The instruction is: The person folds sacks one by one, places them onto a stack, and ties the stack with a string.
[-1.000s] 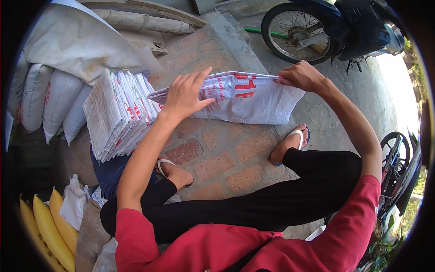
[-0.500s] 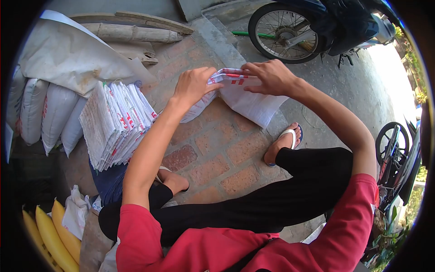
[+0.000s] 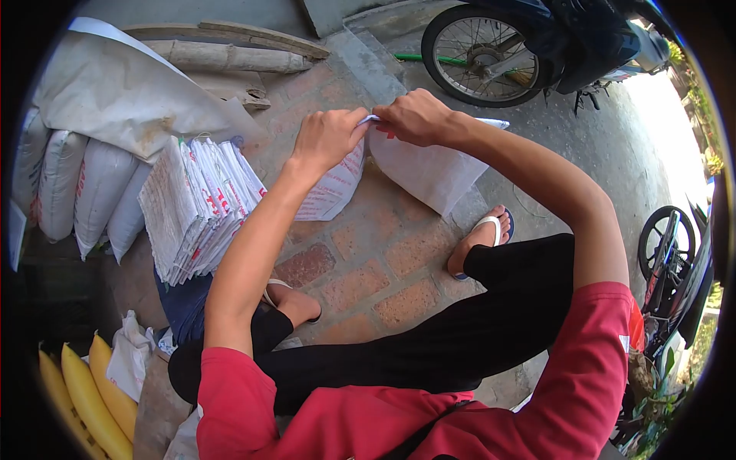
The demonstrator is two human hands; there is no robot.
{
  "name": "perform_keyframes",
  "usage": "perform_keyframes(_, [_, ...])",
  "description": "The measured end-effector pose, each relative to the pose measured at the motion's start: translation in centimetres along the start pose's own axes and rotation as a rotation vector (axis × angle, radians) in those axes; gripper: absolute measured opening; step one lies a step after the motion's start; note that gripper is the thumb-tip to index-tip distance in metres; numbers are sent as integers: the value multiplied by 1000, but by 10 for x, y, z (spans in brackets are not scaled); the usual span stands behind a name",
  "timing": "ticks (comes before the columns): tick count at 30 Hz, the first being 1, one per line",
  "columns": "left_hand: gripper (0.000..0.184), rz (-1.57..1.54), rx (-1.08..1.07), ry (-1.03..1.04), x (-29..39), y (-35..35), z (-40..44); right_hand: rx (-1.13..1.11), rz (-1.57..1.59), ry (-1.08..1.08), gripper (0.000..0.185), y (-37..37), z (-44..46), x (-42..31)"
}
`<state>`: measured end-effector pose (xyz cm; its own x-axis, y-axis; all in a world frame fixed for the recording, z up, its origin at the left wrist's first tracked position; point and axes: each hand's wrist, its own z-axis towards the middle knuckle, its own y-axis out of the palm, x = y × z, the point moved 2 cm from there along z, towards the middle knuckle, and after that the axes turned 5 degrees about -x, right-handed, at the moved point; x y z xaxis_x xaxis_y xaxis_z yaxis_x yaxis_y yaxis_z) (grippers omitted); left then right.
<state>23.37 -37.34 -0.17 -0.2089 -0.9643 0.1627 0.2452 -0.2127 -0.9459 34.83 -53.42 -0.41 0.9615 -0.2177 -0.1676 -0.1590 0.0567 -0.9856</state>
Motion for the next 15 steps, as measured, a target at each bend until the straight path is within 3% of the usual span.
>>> perform_keyframes(5, [26, -96, 11, -200, 3, -11, -1, -16, -8, 67, 22, -19, 6, -4])
perform_keyframes(10, [31, -491, 93, -461, 9, -15, -6, 90, 269, 207, 29, -26, 17, -3])
perform_keyframes(15, [32, -673, 304, -533, 12, -1, 0, 114, 529, 282, 36, -28, 26, -13])
